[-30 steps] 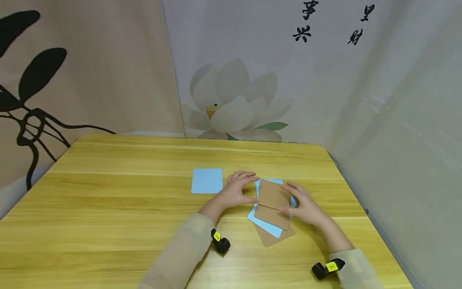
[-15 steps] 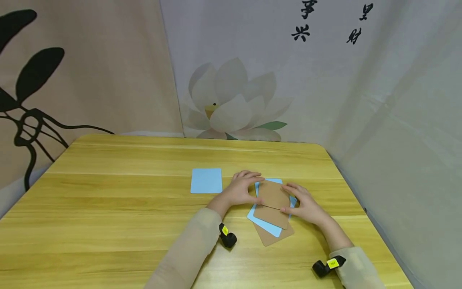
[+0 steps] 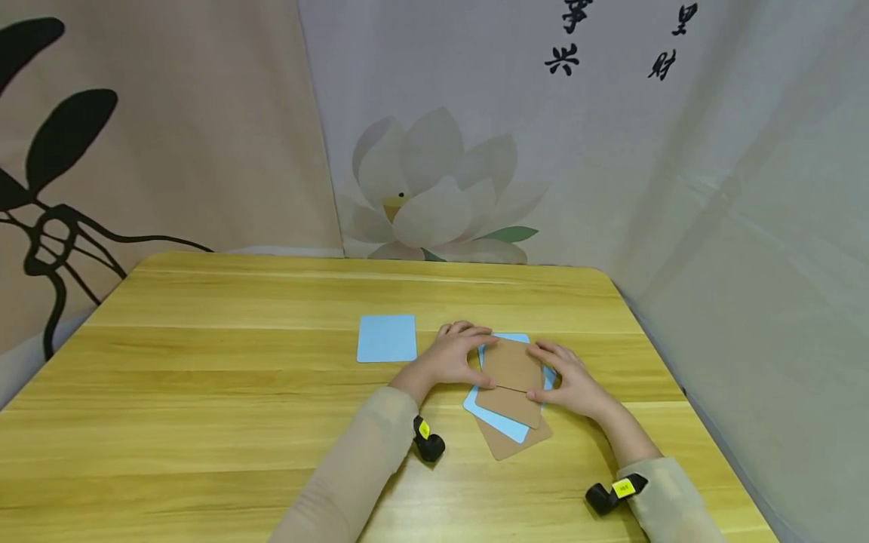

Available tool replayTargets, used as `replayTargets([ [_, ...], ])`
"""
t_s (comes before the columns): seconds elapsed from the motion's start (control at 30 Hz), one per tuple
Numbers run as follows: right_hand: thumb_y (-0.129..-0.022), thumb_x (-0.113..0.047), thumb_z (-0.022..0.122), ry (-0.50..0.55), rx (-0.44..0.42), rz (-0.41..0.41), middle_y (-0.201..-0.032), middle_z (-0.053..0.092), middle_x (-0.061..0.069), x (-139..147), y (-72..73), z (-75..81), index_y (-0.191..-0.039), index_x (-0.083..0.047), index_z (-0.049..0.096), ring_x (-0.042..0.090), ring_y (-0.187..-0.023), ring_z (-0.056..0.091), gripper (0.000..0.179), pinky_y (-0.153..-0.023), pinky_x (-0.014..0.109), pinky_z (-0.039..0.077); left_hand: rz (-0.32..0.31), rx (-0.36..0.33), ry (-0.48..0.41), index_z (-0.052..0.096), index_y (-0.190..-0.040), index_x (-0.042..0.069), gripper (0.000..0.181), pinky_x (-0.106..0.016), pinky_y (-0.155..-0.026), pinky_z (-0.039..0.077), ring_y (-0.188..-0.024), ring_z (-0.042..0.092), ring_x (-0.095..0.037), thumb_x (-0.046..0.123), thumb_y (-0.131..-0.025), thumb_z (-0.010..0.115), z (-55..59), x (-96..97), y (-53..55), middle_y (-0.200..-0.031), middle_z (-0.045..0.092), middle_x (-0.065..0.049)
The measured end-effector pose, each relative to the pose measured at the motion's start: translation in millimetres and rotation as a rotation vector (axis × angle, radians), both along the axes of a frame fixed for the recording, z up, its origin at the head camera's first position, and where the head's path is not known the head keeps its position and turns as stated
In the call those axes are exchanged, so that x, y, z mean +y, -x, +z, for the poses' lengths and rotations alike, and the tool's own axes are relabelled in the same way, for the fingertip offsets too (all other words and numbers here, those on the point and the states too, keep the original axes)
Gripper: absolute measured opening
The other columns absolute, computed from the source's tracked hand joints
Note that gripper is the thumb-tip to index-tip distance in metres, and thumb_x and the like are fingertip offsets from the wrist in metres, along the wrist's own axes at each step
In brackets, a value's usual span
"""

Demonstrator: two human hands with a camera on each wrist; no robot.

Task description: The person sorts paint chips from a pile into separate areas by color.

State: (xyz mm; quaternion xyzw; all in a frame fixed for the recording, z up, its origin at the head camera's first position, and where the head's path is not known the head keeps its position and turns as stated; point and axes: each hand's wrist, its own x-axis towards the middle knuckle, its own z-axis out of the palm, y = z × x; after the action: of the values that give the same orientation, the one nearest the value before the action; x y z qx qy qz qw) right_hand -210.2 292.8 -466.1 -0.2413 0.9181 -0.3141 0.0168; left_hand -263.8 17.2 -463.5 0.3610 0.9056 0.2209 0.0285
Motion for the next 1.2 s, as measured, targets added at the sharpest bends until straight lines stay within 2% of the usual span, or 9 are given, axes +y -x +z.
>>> replayTargets([
  [0.47, -0.08, -0.042, 0.076, -0.003, -0.01, 0.004, -0.149, 0.03, 0.018, 1, -0.4, 1.7, -0.145, -0.011, 0.044, 0.044, -0.137, 0.017, 0.079, -0.098, 0.069, 0.018, -0.019, 0.028, -0.049, 0.053, -0.139, 0.026, 0.074, -0.051, -0.109, 0.011, -0.136, 0.026, -0.027, 0.062, -0.076, 0.069, -2.0, -0.9, -0.9, -0.149, 0.038, 0.003],
  [0.6, -0.08, -0.043, 0.076, 0.002, -0.01, 0.003, -0.149, 0.03, 0.017, 1, -0.5, 1.8, -0.145, -0.013, 0.044, 0.044, -0.136, 0.018, 0.078, -0.098, 0.068, 0.021, -0.019, 0.04, -0.059, 0.055, -0.138, 0.025, 0.073, -0.051, -0.109, 0.012, -0.136, 0.026, -0.027, 0.062, -0.076, 0.069, -2.1, -1.3, -1.6, -0.148, 0.039, 0.003],
  [0.77, -0.08, -0.044, 0.076, 0.008, -0.001, 0.003, -0.149, 0.03, 0.017, -2, -1.2, 3.3, -0.145, -0.013, 0.044, 0.043, -0.136, 0.02, 0.079, -0.098, 0.066, 0.025, -0.013, 0.038, -0.081, 0.056, -0.136, 0.023, 0.072, -0.052, -0.109, 0.012, -0.136, 0.025, -0.028, 0.059, -0.076, 0.072, -0.4, -3.1, -4.3, -0.148, 0.039, 0.002],
  [1.03, -0.077, -0.046, 0.078, -0.002, 0.038, 0.0, -0.148, 0.031, 0.016, -9, -3.7, 8.6, -0.143, -0.015, 0.046, 0.042, -0.134, 0.023, 0.08, -0.096, 0.067, 0.026, -0.005, 0.025, -0.119, 0.055, -0.137, 0.023, 0.071, -0.052, -0.109, 0.011, -0.137, 0.023, -0.025, 0.056, -0.076, 0.073, 0.0, -10.0, -11.1, -0.15, 0.036, 0.003],
  [1.2, -0.077, -0.047, 0.078, -0.009, 0.062, 0.007, -0.149, 0.031, 0.014, -17, -6.2, 12.8, -0.144, -0.016, 0.046, 0.042, -0.134, 0.023, 0.08, -0.095, 0.068, 0.025, 0.006, 0.043, -0.145, 0.056, -0.137, 0.024, 0.072, -0.053, -0.108, 0.012, -0.137, 0.023, -0.024, 0.057, -0.075, 0.073, 0.7, -18.2, -16.0, -0.149, 0.037, 0.003],
])
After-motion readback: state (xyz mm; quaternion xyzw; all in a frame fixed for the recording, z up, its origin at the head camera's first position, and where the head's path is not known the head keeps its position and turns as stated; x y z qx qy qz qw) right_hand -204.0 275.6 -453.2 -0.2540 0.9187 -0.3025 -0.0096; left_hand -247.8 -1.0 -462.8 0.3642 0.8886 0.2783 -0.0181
